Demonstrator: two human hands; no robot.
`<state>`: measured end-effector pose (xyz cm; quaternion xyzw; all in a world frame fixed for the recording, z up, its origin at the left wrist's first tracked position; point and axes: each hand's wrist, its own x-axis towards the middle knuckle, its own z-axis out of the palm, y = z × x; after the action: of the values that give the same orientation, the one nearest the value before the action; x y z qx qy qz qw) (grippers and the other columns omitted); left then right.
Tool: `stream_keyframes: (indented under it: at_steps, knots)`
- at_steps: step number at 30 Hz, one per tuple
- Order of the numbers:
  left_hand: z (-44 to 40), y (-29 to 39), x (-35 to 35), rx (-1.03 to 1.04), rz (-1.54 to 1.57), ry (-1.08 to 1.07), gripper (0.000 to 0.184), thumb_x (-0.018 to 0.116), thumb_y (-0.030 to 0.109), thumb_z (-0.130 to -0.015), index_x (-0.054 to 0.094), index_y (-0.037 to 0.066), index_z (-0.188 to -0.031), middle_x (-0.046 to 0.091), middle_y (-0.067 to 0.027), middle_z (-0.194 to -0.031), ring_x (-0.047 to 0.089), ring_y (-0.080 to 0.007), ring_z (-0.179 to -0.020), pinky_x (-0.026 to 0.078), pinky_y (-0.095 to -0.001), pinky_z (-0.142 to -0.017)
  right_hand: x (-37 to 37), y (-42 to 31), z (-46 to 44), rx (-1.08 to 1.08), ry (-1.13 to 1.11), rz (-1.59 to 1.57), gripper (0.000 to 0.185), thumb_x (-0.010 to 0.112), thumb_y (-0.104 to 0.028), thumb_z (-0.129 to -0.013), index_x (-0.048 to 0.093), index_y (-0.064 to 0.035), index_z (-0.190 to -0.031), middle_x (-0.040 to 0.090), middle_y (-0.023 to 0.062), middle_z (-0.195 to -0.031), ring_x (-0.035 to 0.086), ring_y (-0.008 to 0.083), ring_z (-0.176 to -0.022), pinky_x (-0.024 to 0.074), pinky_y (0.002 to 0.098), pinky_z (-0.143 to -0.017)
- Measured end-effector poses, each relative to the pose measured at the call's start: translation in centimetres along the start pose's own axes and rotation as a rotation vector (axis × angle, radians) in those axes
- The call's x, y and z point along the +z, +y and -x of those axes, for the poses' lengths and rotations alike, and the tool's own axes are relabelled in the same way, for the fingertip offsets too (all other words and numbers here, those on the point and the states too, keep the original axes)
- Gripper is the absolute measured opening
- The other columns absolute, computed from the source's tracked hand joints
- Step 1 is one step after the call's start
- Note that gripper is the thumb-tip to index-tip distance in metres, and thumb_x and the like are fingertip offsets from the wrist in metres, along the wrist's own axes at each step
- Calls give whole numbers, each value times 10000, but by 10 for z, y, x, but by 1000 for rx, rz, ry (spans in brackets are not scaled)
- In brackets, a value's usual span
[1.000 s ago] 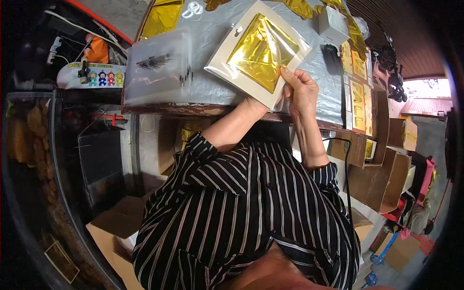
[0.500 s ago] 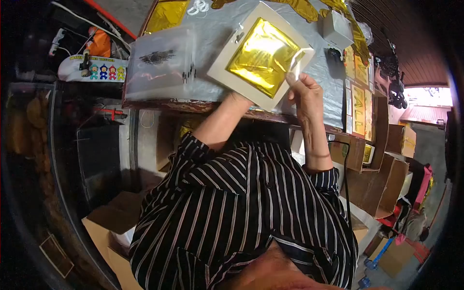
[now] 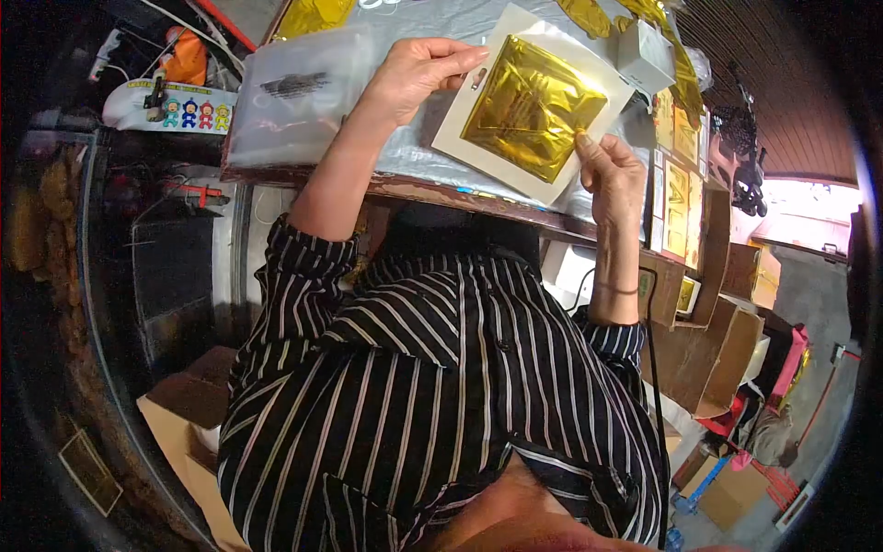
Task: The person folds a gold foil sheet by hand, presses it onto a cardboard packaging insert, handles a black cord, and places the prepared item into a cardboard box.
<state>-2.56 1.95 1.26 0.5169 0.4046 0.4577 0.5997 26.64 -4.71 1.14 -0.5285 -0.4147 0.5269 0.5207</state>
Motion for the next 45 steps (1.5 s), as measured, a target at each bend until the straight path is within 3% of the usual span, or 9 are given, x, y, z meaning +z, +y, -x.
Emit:
stream_keyframes:
  at_steps: [7, 10, 13, 21, 28, 30, 33, 37, 45]
  knots:
    - [5, -14, 6, -42, -70, -17, 293, 658, 191, -987, 675, 19, -1223, 690, -12, -1002, 634, -57, -863, 524, -233, -775, -8, 0, 2, 43, -9, 56, 95, 772, -86, -864, 708, -23, -895, 660, 9, -701, 471, 51, -472, 306, 186, -435]
    - [13, 0, 14, 210, 7, 6, 405, 696, 127, -949, 613, 41, -1337, 652, -21, -1170, 614, -67, -997, 514, -244, -859, -11, -4, 3, 59, -23, 47, 86, 764, -86, -869, 705, -26, -885, 665, 8, -714, 465, 47, -484, 307, 180, -448]
    - [11, 1, 7, 437, -412, -192, 558, 724, 77, -911, 538, 84, -1437, 592, 13, -1290, 544, -63, -1073, 476, -243, -949, -11, -7, 4, 56, -22, 58, 64, 748, -68, -873, 701, -25, -877, 674, 16, -745, 456, 42, -499, 311, 176, -465]
    - [20, 4, 9, -23, -156, -290, 693, 701, 49, -922, 392, 116, -1540, 583, -28, -1318, 487, -68, -930, 429, -199, -949, -20, 5, 3, 65, -76, -35, 45, 700, -38, -883, 691, -11, -919, 687, 30, -810, 452, 40, -533, 316, 183, -478]
    - [18, -23, 19, 131, 68, -245, 761, 641, 138, -987, 195, 105, -1602, 589, -124, -1324, 609, -144, -1044, 487, -270, -922, -22, 1, 8, 61, -38, 64, 35, 646, -29, -896, 678, -22, -907, 674, 22, -789, 427, 40, -514, 308, 183, -470]
    - [16, -30, 18, 101, 495, -228, 591, 460, 188, -1061, 220, 64, -1586, 456, -171, -1499, 579, -211, -1202, 487, -336, -1022, -23, 0, 8, 61, -29, 55, 46, 637, -18, -893, 673, -30, -919, 664, 12, -782, 432, 39, -513, 309, 182, -464]
    - [37, 2, 61, -153, 974, -2, 523, 353, 283, -1086, 307, 51, -1552, 486, -169, -1474, 569, -248, -1219, 483, -382, -1038, -18, 2, 10, 81, -39, -55, 55, 684, -39, -883, 666, -39, -935, 657, 6, -774, 439, 38, -510, 317, 181, -460]
    - [17, -96, 110, -62, 1362, -382, 448, 363, 344, -1074, 513, 48, -1374, 618, -149, -1268, 625, -248, -1098, 555, -396, -917, -4, 12, 13, 109, -9, -100, 81, 711, -23, -881, 648, -71, -895, 656, 12, -766, 468, 45, -509, 304, 191, -425]
    - [26, -93, 145, -119, 1247, -294, 368, 417, 363, -1053, 595, 56, -1147, 673, -112, -966, 674, -258, -754, 576, -374, -630, 14, 8, 25, 50, 65, -166, 117, 750, 5, -856, 647, -23, -809, 626, 39, -637, 466, 81, -412, 308, 217, -393]
